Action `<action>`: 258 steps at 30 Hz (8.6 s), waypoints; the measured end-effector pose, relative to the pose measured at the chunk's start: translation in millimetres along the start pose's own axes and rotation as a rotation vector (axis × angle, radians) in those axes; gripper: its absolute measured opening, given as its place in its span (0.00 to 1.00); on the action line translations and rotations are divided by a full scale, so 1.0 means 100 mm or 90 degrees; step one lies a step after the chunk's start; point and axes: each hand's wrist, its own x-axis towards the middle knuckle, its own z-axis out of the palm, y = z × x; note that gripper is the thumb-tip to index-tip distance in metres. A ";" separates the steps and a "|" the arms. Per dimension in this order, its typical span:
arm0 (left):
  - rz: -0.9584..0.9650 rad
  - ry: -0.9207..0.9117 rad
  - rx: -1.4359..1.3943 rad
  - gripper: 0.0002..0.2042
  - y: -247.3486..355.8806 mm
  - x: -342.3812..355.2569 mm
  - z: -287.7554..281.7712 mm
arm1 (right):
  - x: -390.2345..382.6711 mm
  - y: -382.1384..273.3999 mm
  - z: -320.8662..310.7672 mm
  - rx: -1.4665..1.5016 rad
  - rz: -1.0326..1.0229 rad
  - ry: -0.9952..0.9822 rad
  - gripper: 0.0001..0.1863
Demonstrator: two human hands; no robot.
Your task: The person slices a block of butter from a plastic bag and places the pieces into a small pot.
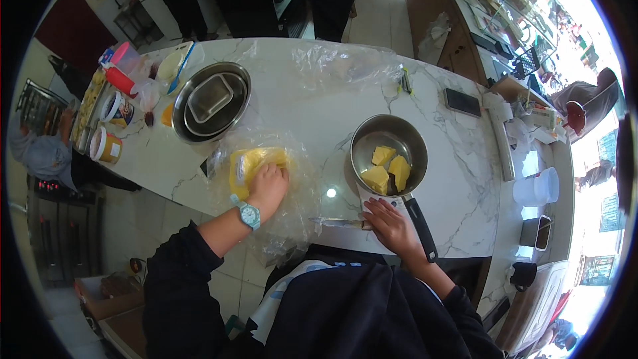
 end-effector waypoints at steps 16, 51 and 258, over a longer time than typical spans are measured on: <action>0.100 0.055 -0.043 0.07 -0.09 0.08 0.12 | -0.19 0.16 0.32 -0.003 -0.013 -0.047 0.16; -0.079 0.201 -0.964 0.29 0.38 1.90 -0.54 | -0.01 0.11 0.28 -0.059 -0.019 -0.108 0.15; -0.427 0.359 -0.706 0.16 -0.46 -0.31 -0.48 | 0.81 -0.81 -0.45 0.094 0.237 -0.228 0.16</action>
